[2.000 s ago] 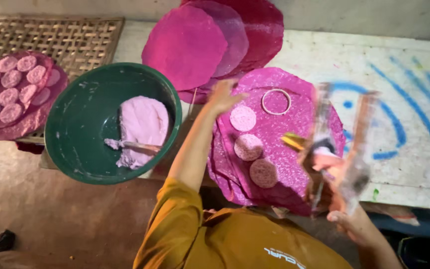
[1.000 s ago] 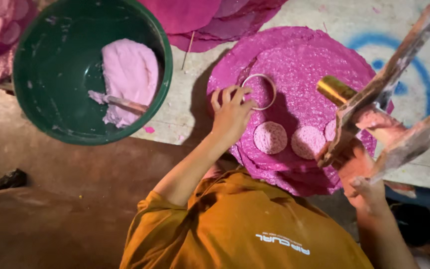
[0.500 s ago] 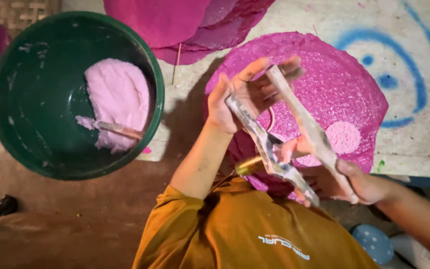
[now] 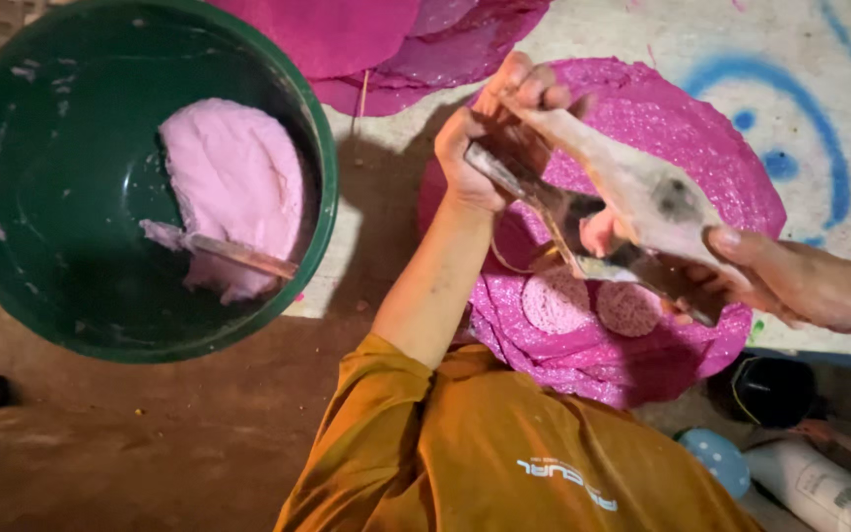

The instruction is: The person forms small pink dough rounds using a manual press tool and arranges them onto a circular base.

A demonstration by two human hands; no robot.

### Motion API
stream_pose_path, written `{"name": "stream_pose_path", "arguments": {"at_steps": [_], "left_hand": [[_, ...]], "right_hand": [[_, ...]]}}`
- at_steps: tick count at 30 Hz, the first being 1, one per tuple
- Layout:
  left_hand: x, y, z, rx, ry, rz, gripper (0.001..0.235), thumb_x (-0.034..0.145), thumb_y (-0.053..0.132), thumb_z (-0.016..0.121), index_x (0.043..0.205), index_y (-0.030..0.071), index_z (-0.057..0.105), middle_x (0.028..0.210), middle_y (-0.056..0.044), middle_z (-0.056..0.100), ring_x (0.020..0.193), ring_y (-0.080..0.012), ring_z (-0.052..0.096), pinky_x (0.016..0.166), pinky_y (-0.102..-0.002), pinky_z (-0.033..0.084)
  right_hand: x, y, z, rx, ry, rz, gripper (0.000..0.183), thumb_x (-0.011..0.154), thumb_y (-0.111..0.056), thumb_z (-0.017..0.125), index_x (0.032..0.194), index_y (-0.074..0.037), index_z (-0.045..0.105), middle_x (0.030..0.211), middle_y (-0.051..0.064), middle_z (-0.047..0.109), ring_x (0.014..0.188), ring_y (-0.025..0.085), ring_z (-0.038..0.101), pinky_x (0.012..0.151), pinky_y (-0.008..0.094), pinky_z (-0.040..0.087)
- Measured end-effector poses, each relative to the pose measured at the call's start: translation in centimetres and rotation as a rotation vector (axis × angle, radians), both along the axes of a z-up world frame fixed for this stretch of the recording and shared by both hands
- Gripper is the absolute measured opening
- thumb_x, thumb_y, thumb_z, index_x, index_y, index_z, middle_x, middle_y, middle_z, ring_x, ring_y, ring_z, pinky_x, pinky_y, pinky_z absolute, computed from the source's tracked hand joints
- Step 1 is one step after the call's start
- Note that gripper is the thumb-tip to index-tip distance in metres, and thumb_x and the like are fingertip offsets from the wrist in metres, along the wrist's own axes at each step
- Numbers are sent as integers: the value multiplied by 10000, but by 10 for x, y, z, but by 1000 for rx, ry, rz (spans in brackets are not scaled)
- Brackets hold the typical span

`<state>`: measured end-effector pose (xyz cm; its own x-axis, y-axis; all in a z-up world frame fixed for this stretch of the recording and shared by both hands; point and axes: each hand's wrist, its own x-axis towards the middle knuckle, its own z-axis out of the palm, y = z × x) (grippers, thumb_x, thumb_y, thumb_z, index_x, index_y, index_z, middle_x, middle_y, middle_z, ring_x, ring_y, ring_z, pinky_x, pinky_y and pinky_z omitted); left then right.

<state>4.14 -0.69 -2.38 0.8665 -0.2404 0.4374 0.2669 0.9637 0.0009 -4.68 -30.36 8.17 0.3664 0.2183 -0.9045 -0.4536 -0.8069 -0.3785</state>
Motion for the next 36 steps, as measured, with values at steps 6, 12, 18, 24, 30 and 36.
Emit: {"name": "stream_pose_path", "arguments": {"at_steps": [6, 12, 18, 24, 30, 36], "left_hand": [[13, 10, -27, -193, -59, -3, 393, 959, 516, 659, 1071, 168, 516, 997, -3, 561, 1004, -179, 615, 1055, -405, 504], [15, 35, -41, -134, -81, 23, 270, 1048, 443, 564, 1062, 175, 531, 958, 25, 561, 973, -157, 615, 1020, -403, 528], [1, 7, -57, -138, 20, 1, 316, 1001, 475, 573, 1062, 169, 521, 962, 19, 555, 966, -153, 606, 972, -367, 523], [31, -16, -54, -140, -106, 2, 339, 995, 494, 574, 1038, 162, 514, 923, 16, 538, 936, -150, 606, 989, -376, 536], [40, 18, -34, -26, -161, 21, 267, 1039, 415, 511, 1011, 150, 513, 878, 22, 521, 891, -145, 599, 968, -418, 581], [24, 30, -36, -73, -126, -15, 324, 1004, 445, 493, 1007, 122, 523, 870, -4, 535, 869, -159, 595, 836, -377, 607]], "right_hand": [[4, 31, 2, -27, -143, 60, 939, 1007, -731, 122, 1613, -32, 284, 1067, 183, 613, 1085, 154, 488, 934, 368, 452], [-8, 61, -9, 263, -106, -77, 853, 959, -683, 199, 1365, -7, 525, 961, 108, 653, 863, 194, 585, 827, 350, 512], [-9, 56, 0, -10, -71, -106, 775, 1035, -666, 213, 1355, -101, 638, 824, 91, 519, 726, 227, 470, 670, 411, 417], [-6, 54, 4, -12, -320, -77, 747, 988, -646, 264, 1101, -31, 673, 784, 95, 634, 744, 205, 583, 699, 381, 498], [-10, 60, -23, 22, -443, 13, 722, 1011, -606, 228, 943, -17, 640, 733, 98, 589, 681, 214, 568, 633, 403, 491], [-24, 70, -34, 206, -317, -136, 760, 1001, -649, 255, 943, 16, 618, 700, 99, 570, 640, 197, 588, 598, 380, 503]]}}
